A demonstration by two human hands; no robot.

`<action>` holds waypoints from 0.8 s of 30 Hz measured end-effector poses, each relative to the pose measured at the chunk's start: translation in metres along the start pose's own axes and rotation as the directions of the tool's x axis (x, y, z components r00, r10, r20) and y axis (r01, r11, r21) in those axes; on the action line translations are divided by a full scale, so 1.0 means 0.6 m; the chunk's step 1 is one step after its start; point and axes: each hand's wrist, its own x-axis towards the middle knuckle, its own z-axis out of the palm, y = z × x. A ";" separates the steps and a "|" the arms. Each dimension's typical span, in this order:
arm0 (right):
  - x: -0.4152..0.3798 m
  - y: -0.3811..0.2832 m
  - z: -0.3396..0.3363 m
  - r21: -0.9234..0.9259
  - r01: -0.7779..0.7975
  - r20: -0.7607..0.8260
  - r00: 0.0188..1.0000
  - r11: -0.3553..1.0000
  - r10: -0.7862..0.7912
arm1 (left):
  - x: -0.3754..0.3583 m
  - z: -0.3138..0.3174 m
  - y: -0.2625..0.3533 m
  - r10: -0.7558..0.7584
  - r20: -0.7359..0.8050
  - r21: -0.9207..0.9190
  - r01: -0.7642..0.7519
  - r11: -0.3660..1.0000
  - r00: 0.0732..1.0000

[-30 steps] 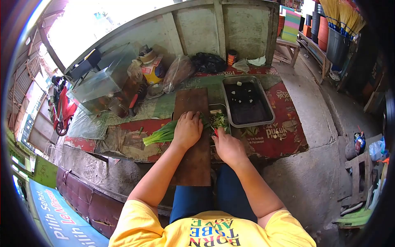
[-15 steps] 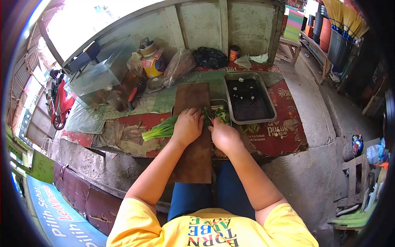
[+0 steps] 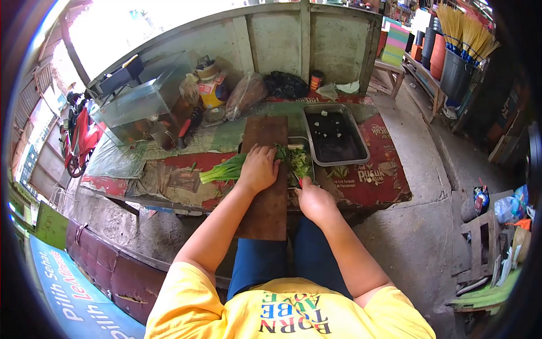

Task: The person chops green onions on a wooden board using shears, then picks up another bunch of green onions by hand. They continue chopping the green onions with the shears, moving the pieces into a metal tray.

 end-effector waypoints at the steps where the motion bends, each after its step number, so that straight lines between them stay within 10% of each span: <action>1: 0.007 0.000 -0.004 -0.003 0.010 -0.012 1.000 1.000 -0.010 | 0.000 0.003 -0.002 -0.010 0.022 -0.011 0.010 1.000 1.000; 24: 0.099 -0.025 0.001 -0.011 0.033 0.055 0.998 0.999 -0.032 | 0.001 0.005 -0.007 -0.031 0.032 -0.098 0.034 0.995 0.999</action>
